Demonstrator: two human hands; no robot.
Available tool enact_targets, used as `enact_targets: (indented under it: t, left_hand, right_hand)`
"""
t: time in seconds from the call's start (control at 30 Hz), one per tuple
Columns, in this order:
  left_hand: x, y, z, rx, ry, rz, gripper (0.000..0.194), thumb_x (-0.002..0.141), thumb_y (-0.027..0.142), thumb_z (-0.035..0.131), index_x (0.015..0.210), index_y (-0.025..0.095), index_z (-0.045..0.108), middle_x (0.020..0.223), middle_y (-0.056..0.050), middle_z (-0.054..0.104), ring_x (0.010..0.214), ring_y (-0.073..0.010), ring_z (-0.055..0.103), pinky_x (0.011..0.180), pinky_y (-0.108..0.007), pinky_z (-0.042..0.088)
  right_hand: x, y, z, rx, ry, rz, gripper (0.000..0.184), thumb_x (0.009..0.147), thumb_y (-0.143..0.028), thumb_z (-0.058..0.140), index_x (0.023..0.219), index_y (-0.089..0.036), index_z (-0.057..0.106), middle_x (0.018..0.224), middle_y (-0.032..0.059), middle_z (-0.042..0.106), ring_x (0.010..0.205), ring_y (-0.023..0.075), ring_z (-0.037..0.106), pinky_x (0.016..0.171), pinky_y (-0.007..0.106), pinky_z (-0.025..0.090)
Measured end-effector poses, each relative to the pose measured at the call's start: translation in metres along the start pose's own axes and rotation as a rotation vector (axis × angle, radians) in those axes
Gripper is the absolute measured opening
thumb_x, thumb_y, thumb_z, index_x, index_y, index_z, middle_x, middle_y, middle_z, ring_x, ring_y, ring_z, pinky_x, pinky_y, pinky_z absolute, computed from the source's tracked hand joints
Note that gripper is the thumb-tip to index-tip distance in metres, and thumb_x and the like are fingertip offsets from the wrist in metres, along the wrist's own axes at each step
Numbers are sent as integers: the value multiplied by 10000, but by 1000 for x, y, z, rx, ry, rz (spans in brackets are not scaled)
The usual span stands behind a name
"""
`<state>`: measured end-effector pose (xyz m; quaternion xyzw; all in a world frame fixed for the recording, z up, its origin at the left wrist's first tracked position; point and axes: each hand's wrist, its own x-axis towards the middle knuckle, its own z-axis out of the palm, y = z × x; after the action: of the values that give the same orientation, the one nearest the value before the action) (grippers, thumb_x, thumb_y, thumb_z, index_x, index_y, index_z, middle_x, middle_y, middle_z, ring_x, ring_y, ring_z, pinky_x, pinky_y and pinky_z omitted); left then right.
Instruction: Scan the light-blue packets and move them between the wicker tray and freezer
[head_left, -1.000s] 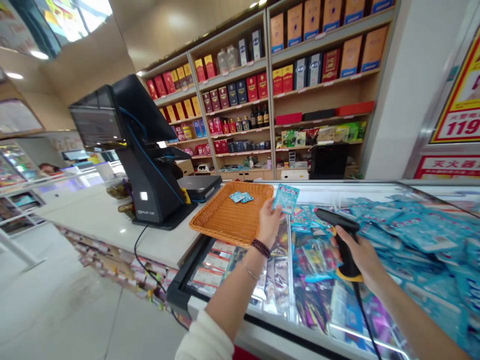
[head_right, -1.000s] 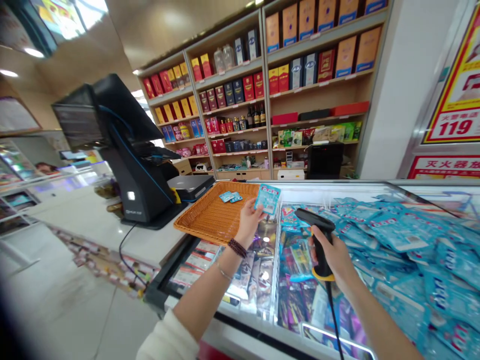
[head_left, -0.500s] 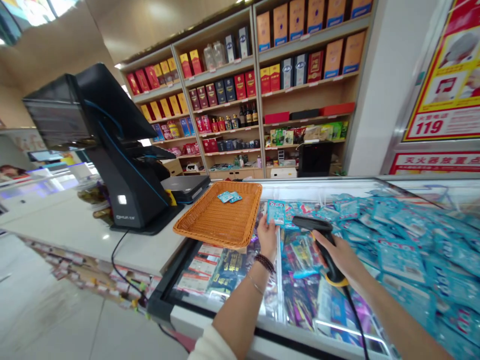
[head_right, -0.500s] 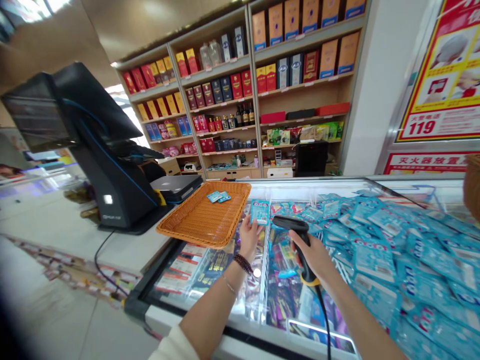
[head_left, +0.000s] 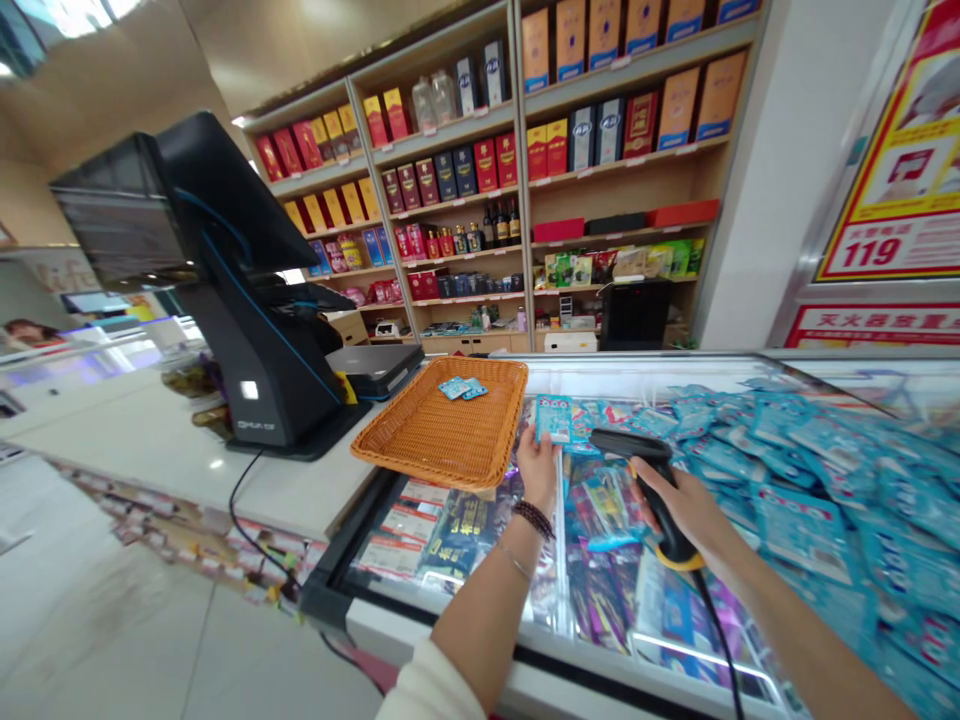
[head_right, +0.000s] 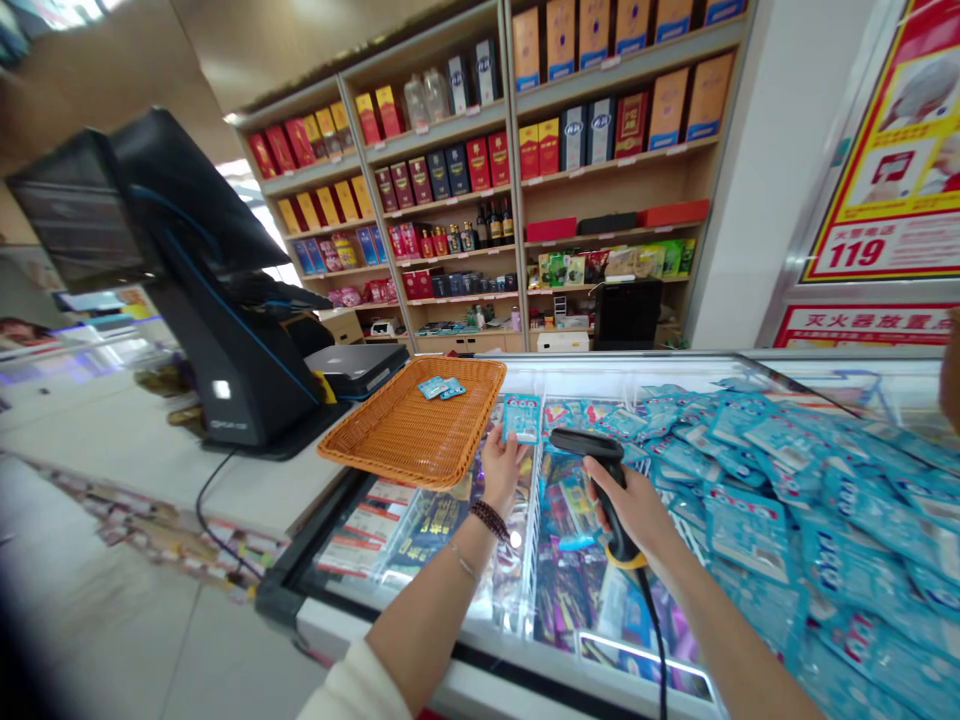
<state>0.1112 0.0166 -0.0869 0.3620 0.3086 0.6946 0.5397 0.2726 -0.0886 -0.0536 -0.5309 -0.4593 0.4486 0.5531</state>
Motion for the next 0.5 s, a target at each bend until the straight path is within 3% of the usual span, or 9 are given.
enact_targets:
  t: [0.33,0.5]
  left_hand:
    - [-3,4,1,73,6,8,375,841,422,759,1106,169,680,954,-93,758,878,-166,732,919,-344,575]
    - [-3,4,2,69,5,0,430,788,434,798,1095,158,679,944,-93,760,865,-176,738,898,-356,586]
  right_hand:
    - [-1,-2,1,5,4,-9,502,729,-666,766,645,-198,605,509,-15,586,352,111,512,336,233,380]
    - [0,-7,-2,37,11,-18,514,688,-675,777,629,-207,572,477,-29,558,332,103,490,331,231,374]
